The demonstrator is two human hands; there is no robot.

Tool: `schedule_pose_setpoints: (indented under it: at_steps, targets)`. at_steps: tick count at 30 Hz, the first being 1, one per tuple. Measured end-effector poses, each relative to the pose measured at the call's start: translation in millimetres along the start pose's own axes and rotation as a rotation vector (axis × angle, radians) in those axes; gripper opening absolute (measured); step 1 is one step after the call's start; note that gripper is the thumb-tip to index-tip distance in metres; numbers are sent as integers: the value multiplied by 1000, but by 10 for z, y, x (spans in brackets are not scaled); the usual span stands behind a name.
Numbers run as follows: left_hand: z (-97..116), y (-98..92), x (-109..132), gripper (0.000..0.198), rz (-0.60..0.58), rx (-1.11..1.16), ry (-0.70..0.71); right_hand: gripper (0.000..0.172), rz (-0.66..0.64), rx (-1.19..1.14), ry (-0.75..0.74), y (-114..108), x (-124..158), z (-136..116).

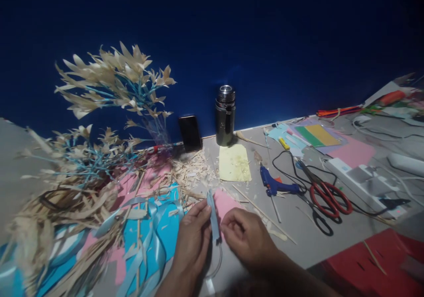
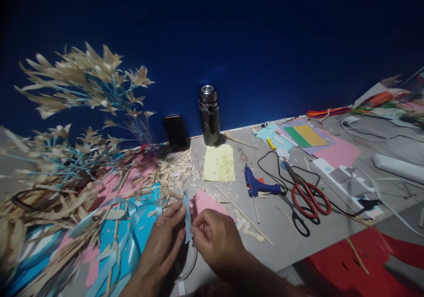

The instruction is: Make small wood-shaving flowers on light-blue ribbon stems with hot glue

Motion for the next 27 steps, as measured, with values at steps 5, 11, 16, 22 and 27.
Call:
schedule_pose_setpoints:
  at_steps: [5, 11, 16, 22, 27]
  targets:
    - [1, 9, -2, 39, 29, 48, 7, 11, -5, 101, -37, 138, 75, 89]
    - [-1, 49, 35, 43, 39, 62, -1, 15, 29, 160, -40, 84, 43, 80]
    - [4, 68, 63, 44, 23, 48, 5, 14, 11, 154, -35, 121, 35, 72]
    - [9, 36, 55, 43, 55, 48, 37, 13, 1, 131, -12, 146, 34, 92]
    - [-3, -8, 24, 41, 68, 63, 48, 11, -24, 116, 3, 163, 35, 109]
Point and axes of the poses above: each hand's wrist, its own x-axis away from the middle knuckle, its own y-axis out of the palm, z = x × y, the point moved 7 cm from there along -x, towards the middle knuckle, and after that the axes turned 3 degrees about -z, right-handed, at the moved point
